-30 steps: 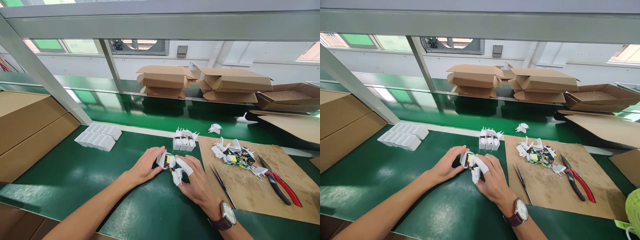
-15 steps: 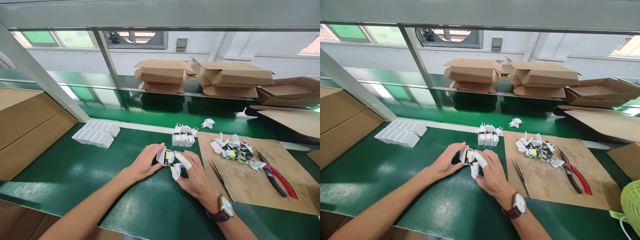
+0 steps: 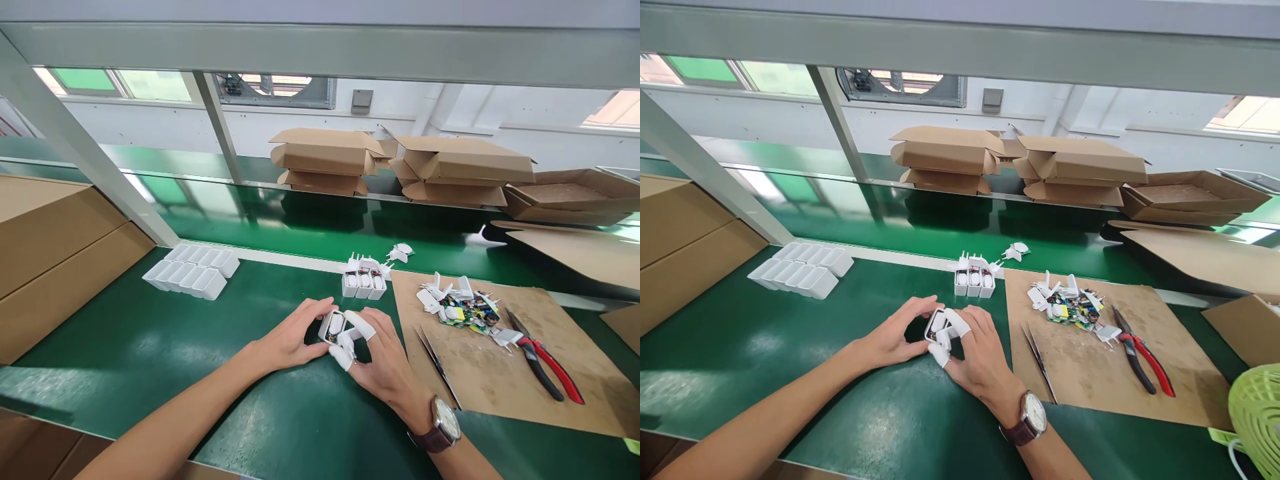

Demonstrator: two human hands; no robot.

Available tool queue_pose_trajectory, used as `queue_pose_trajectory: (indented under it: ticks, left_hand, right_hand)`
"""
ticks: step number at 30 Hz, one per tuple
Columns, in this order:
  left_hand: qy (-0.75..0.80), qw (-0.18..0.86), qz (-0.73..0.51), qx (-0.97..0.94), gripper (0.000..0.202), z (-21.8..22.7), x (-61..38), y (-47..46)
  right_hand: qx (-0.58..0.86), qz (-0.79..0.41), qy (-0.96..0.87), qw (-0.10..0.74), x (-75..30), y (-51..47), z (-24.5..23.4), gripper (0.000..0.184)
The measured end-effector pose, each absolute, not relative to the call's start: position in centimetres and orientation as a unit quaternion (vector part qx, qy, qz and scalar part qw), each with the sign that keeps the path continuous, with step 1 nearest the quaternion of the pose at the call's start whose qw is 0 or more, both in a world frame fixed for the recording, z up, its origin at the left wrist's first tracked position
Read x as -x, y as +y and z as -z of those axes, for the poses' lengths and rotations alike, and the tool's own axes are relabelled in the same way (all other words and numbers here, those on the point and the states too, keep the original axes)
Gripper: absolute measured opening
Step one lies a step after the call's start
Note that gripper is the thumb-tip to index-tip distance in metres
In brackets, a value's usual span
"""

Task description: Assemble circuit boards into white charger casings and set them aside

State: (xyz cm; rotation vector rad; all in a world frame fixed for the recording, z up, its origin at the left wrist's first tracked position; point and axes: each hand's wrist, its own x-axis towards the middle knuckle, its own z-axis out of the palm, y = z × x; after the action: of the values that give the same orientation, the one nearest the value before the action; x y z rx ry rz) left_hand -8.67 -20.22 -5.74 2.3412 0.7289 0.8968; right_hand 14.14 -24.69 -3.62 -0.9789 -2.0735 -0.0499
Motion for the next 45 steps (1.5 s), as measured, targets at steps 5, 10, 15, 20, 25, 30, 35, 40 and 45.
queue_pose_trajectory:
  ticks: [5,10,15,20,25,30,35,40,45]
  left_hand:
    - [0.269,0.328,-0.324,-0.846,0.082,5.9,8.3,-20.7]
    - [0.3,0.366,-0.378,-0.796,0.073,5.8,8.2,-20.6]
    - [0.321,0.419,-0.388,-0.755,0.067,5.7,8.2,-20.7]
    - [0.308,0.407,-0.404,-0.759,0.086,6.1,8.4,-20.7]
    - [0.292,0.385,-0.416,-0.771,0.106,6.2,8.2,-20.7]
    - [0.297,0.35,-0.43,-0.778,0.097,6.6,7.8,-20.6]
    - [0.266,0.267,-0.454,-0.807,0.095,5.9,8.1,-20.3]
    - [0.247,0.205,-0.458,-0.829,0.057,5.1,8.1,-20.3]
    - [0.271,0.233,-0.464,-0.81,0.025,4.9,8.3,-20.6]
  right_hand:
    - [0.381,-0.073,-0.827,0.407,-14.8,-24.6,3.4,0.041]
    - [0.358,-0.116,-0.828,0.415,-14.6,-24.0,4.6,0.033]
    - [0.331,-0.132,-0.848,0.392,-14.3,-23.3,5.6,0.039]
    - [0.339,-0.1,-0.838,0.415,-14.2,-23.6,5.3,0.037]
    - [0.343,-0.122,-0.834,0.415,-13.8,-23.9,5.1,0.031]
    - [0.333,-0.121,-0.839,0.414,-13.6,-23.4,5.6,0.032]
    - [0.335,-0.112,-0.832,0.428,-13.5,-23.7,5.8,0.033]
    - [0.347,-0.128,-0.846,0.385,-13.1,-23.8,6.1,0.03]
    - [0.381,-0.13,-0.838,0.368,-12.8,-23.9,6.0,0.032]
